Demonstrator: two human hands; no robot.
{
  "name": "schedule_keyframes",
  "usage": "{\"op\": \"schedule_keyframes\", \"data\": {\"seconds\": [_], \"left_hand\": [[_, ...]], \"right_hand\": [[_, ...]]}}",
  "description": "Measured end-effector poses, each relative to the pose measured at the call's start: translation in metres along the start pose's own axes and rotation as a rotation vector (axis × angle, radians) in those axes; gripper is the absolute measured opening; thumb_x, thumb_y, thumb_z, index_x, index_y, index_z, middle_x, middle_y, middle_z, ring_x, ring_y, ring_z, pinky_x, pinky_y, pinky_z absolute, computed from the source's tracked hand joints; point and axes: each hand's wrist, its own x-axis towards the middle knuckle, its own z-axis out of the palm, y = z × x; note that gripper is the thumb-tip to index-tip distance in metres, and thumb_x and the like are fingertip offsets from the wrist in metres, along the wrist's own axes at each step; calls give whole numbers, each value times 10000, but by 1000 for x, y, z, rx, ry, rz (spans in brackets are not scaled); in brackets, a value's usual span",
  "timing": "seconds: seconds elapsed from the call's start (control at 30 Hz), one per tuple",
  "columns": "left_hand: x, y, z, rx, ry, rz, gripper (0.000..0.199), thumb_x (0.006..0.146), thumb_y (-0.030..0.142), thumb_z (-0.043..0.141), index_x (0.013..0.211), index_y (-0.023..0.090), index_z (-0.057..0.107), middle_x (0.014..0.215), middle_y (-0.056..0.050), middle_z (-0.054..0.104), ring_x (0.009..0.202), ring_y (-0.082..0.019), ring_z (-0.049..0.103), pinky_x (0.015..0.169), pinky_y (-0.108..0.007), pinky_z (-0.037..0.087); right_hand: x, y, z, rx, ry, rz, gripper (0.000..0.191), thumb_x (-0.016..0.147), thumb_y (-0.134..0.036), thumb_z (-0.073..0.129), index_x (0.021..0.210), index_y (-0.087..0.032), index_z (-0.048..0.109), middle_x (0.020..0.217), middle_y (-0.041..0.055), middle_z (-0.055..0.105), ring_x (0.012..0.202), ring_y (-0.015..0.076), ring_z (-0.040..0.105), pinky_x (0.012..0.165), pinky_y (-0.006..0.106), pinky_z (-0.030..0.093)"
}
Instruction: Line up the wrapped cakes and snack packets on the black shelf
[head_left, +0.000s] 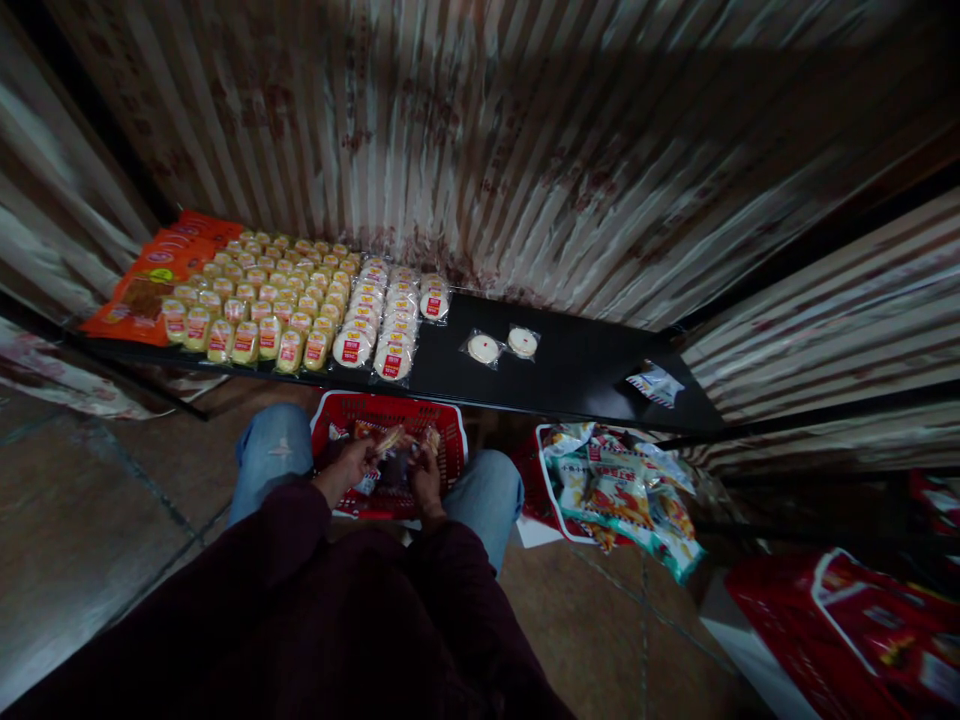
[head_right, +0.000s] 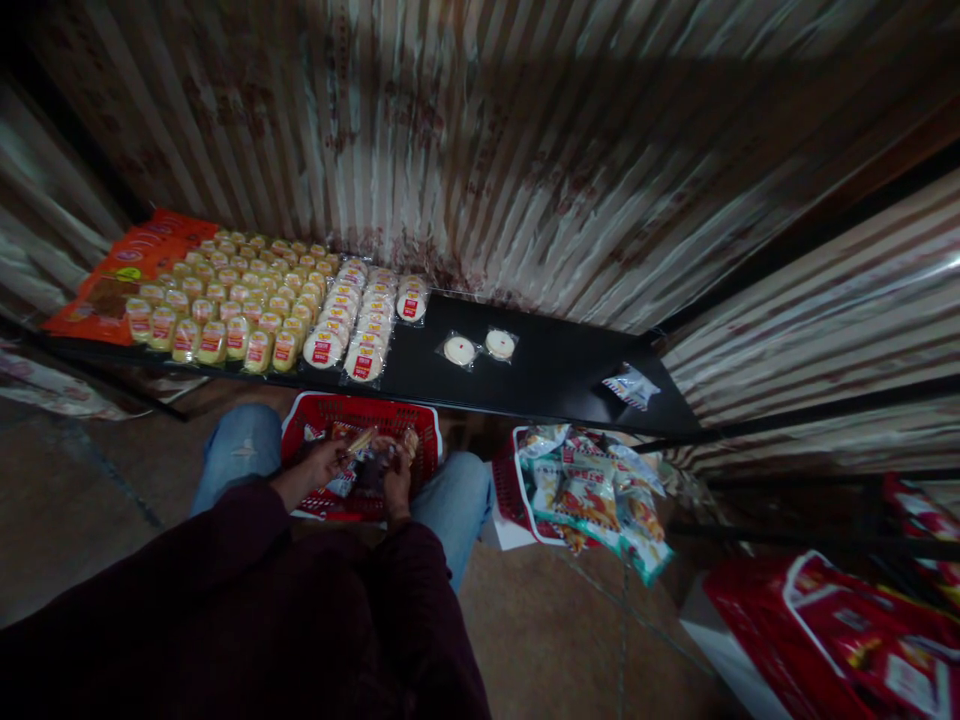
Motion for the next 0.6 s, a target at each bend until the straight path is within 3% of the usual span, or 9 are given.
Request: {"op": "schedule_keyframes", "data": {"seconds": [0.2,0.4,0.6], "left_hand": [[2,-2,-5,3,-108,-198,112,721,68,556,652,153,532,473,14,509,375,-90,493,328,-135,327],[5,-9,1,-18,-199,-313,123,787,129,514,668,144,543,471,-1,509,391,-98,517,337,-140,365],[4,-12,-2,-34,-211,-341,145,826,157,502,688,149,545,442,15,485,369,-93,500,342,-136,384]], "right_hand": [[-7,-8,10,132,-19,252,537,528,-194,658,1060,-249,619,961,-1,703,779,158,604,670,258,466],[-9,-11,9,209,-223,215,355,600,-237,649,955,-236,648,913,-14,705,815,149,608,726,245,460],[-8,-17,13,257,-182,170,253,648,-280,657,893,-218,654,909,-20,701,808,147,605,731,252,460]]}}
